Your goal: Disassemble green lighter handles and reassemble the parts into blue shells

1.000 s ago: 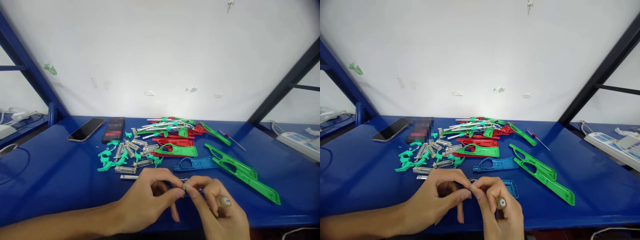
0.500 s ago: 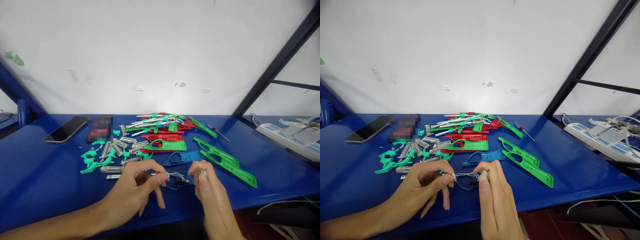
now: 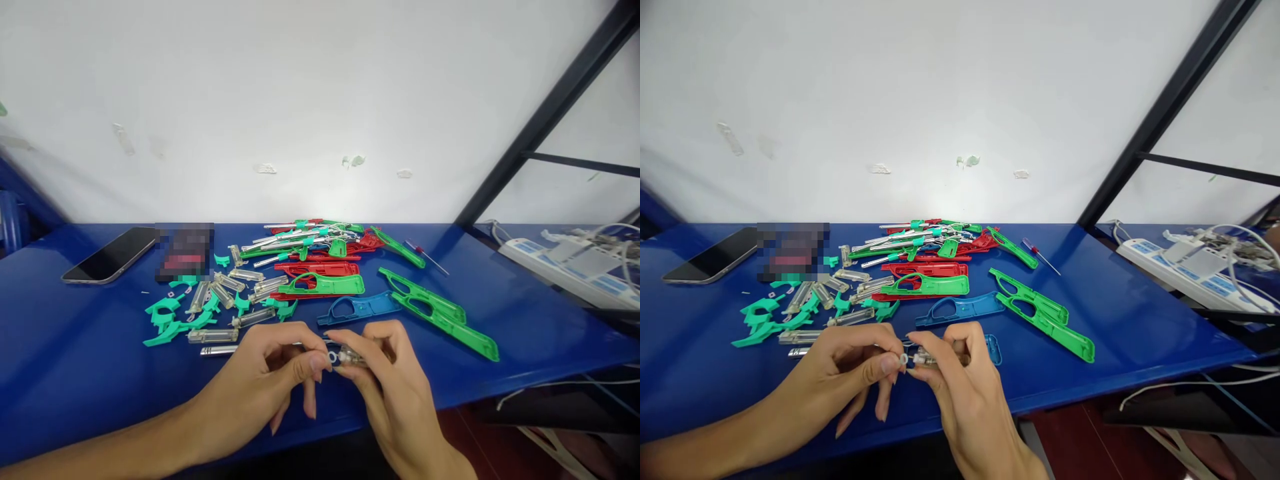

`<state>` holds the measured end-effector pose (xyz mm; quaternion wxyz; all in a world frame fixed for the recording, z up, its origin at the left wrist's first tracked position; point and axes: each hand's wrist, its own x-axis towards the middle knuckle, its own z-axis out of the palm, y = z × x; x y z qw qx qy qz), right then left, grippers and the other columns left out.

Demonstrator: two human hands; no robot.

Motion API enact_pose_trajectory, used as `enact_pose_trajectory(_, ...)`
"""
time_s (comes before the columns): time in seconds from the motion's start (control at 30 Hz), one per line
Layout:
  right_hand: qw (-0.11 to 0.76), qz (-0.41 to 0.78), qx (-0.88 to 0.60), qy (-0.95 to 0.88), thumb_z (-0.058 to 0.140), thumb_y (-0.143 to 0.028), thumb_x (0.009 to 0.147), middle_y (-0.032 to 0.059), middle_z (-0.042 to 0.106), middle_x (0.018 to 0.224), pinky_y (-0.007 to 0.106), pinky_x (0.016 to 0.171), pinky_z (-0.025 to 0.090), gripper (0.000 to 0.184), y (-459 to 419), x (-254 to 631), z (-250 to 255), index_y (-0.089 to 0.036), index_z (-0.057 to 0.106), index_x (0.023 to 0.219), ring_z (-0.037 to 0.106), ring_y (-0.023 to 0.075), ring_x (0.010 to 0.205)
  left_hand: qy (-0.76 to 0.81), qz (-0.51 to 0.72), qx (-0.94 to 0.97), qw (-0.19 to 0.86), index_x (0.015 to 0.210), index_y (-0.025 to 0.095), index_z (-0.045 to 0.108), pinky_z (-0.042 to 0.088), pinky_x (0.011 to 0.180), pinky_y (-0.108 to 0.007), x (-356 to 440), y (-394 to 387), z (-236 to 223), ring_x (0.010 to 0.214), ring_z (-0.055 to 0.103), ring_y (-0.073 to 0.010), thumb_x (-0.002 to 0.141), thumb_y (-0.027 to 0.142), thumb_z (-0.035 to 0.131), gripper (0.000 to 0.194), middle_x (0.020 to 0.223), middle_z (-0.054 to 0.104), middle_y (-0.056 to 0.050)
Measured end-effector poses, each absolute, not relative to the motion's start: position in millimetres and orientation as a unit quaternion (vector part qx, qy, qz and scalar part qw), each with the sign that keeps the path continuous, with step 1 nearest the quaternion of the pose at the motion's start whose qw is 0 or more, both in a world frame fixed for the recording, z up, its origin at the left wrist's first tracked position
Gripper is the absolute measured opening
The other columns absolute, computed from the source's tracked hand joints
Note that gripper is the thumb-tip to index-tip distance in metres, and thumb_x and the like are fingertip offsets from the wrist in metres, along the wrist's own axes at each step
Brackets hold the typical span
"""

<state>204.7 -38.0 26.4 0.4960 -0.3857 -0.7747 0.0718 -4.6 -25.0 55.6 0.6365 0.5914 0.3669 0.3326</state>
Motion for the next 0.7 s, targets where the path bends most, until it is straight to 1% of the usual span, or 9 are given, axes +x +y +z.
enact_pose_trajectory(0.2,0.487,0.104,-0.376,-0.781,0.058,-0.02,0.11,0.0018,0.051,0.102,0.021,0.068,0.066,0.032,-39.0,207.4,23.8,-0.034,0.07,0.137,0.065,0.0134,0.078,0.36,0.319,0.595,0.644,0.094,0.016,0.071,0.044,0.039,-0.011,-3.9,-25.2,56.6,0.047,0.054,-0.0063,0.098,0.064,0.072,0.049,0.068,0.067,-0.001)
enact_pose_trajectory(0.3,0.486,0.102,-0.372,-0.784,0.058,-0.017,0.11,0.0025,0.051,0.104,0.021,0.069,0.067,0.034,-38.0,208.7,21.7,-0.032,0.068,0.139,0.066,0.0133,0.082,0.355,0.322,0.592,0.648,0.093,0.016,0.07,0.044,0.039,-0.011,-5.3,-25.4,56.6,0.049,0.057,-0.0078,0.1,0.061,0.071,0.045,0.069,0.068,-0.001)
enact_pose_trajectory(0.43,0.491,0.101,-0.359,-0.787,0.057,-0.016,0.111,0.0019,0.05,0.103,0.018,0.07,0.066,0.032,-36.0,209.6,21.1,-0.027,0.069,0.138,0.065,0.0119,0.081,0.365,0.322,0.592,0.642,0.096,0.016,0.071,0.043,0.037,-0.011,-6.6,-23.6,55.9,0.045,0.054,-0.007,0.1,0.059,0.072,0.043,0.067,0.068,0.0)
enact_pose_trajectory(0.53,0.497,0.112,-0.348,-0.787,0.057,-0.018,0.111,0.0013,0.051,0.102,0.017,0.071,0.065,0.032,-35.2,210.6,21.4,-0.028,0.07,0.139,0.065,0.0113,0.082,0.366,0.319,0.592,0.644,0.095,0.016,0.071,0.044,0.038,-0.011,-6.4,-21.8,55.8,0.043,0.053,-0.0063,0.099,0.062,0.072,0.046,0.064,0.067,0.001)
enact_pose_trajectory(0.6,0.495,0.119,-0.339,-0.791,0.055,-0.017,0.112,0.0016,0.055,0.104,0.016,0.074,0.064,0.033,-34.8,211.9,21.2,-0.028,0.069,0.14,0.067,0.0107,0.084,0.362,0.319,0.587,0.65,0.095,0.016,0.071,0.044,0.038,-0.01,-5.7,-21.0,56.6,0.043,0.054,-0.0062,0.098,0.064,0.073,0.048,0.064,0.067,0.001)
enact_pose_trajectory(0.7,0.477,0.118,-0.321,-0.809,0.057,-0.013,0.111,0.0017,0.067,0.103,0.018,0.077,0.063,0.036,-33.8,214.0,20.4,-0.026,0.068,0.143,0.069,0.0116,0.085,0.352,0.323,0.578,0.662,0.092,0.016,0.07,0.043,0.037,-0.01,-4.3,-20.2,59.1,0.04,0.052,-0.0048,0.096,0.064,0.075,0.049,0.064,0.067,0.001)
